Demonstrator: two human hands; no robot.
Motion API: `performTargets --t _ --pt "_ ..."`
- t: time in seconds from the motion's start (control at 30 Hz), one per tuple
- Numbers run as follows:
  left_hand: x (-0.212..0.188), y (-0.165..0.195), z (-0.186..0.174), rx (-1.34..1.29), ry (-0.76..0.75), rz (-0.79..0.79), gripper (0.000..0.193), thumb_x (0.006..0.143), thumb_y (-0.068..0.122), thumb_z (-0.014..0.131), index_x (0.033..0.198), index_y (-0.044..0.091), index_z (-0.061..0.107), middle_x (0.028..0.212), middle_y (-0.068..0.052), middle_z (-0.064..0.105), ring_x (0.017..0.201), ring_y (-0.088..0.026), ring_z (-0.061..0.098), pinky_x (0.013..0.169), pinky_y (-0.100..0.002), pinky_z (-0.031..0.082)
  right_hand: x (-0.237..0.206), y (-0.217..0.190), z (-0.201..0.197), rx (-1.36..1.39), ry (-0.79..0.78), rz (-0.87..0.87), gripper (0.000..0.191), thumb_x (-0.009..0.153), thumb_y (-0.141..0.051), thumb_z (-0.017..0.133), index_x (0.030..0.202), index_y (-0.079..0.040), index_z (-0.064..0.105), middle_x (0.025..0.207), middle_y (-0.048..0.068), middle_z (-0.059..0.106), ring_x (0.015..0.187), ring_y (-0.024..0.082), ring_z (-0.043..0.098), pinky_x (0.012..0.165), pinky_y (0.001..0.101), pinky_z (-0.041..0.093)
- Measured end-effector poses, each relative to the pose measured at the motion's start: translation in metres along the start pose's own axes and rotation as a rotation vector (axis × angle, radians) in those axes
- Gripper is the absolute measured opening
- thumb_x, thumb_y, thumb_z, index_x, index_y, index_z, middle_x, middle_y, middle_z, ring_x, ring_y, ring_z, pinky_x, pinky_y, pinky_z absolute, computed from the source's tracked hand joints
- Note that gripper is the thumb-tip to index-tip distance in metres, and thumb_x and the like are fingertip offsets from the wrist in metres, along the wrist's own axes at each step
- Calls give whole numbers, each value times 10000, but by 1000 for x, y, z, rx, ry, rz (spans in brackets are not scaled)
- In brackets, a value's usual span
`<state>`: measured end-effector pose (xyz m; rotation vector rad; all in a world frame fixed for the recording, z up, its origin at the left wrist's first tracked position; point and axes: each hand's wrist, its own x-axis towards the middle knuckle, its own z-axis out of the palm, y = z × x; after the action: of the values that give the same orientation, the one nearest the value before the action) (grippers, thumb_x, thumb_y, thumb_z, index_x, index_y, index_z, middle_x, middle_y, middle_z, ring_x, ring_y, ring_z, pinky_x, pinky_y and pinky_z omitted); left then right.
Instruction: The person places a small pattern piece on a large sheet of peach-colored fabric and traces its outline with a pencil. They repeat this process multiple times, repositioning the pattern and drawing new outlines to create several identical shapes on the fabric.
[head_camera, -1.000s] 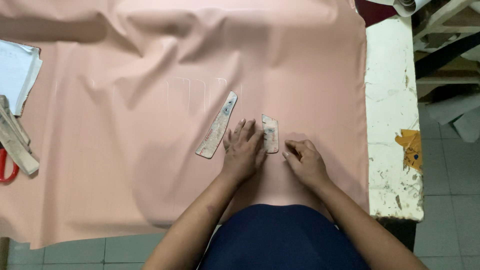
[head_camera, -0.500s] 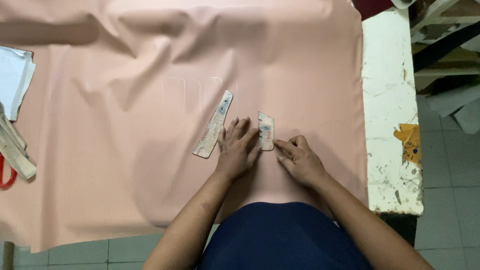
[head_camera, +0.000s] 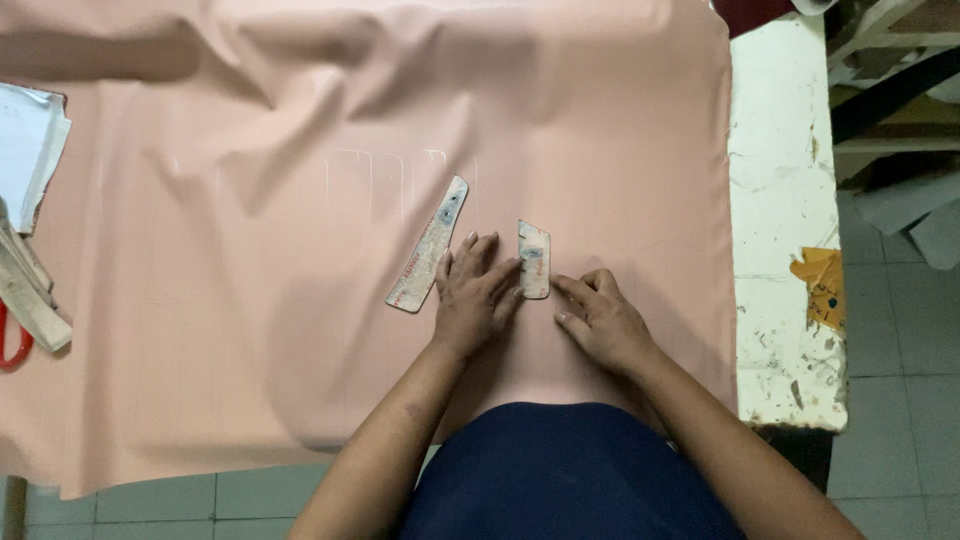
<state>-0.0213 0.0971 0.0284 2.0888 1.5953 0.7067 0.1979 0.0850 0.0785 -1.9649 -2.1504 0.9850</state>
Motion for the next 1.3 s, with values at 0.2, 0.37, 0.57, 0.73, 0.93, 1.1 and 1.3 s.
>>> performTargets --t 0.2,0.37,0.57,0.73,0.93,1.1,1.3 --pt "1 1 -2 12 -2 6 433 876 374 752 1290 257 697 1562 -126 439 1521 -341 269 1227 -564 87 -3 -2 -1 32 -3 -6 567 899 -337 687 1447 -293 551 1215 60 531 1018 191 647 928 367 548" --pt "0 2 -2 8 -1 -4 424 872 373 754 1275 254 705 1556 -121 448 1517 -330 287 1234 -557 97 -3 -5 -3 12 -52 43 579 901 -362 681 1458 -310 530 1238 58 508 1047 189 634 948 375 535" --pt "0 2 -4 5 8 10 436 858 350 762 1278 244 706 1554 -123 456 1513 -330 301 1233 -551 115 -2 -3 -1 -8 -27 9 590 890 -364 692 1457 -322 534 1247 73 497 1059 212 625 951 384 532" --pt "-1 3 -4 1 14 12 434 860 349 766 1275 241 707 1550 -134 459 1507 -339 299 1222 -562 111 -2 1 2 -1 -7 -10 602 878 -356 698 1456 -316 534 1231 80 503 1051 218 623 932 383 540" --pt "-1 3 -5 0 15 16 437 866 350 757 1285 238 701 1553 -137 455 1511 -344 300 1226 -563 114 -2 4 4 -11 6 -24 599 873 -351 711 1446 -314 544 1227 85 502 1050 232 620 926 390 535" --pt "-1 4 -5 11 8 14 431 876 346 751 1290 236 696 1553 -135 453 1509 -343 303 1225 -569 110 -3 3 3 25 27 -41 597 866 -346 717 1440 -312 557 1219 83 512 1051 234 625 933 387 538" --pt "-2 2 -3 -7 17 24 436 871 336 748 1289 224 692 1541 -142 455 1501 -347 300 1222 -568 107 -4 -3 -1 19 5 -11 594 867 -341 719 1438 -303 560 1244 83 506 1055 230 622 932 391 531"
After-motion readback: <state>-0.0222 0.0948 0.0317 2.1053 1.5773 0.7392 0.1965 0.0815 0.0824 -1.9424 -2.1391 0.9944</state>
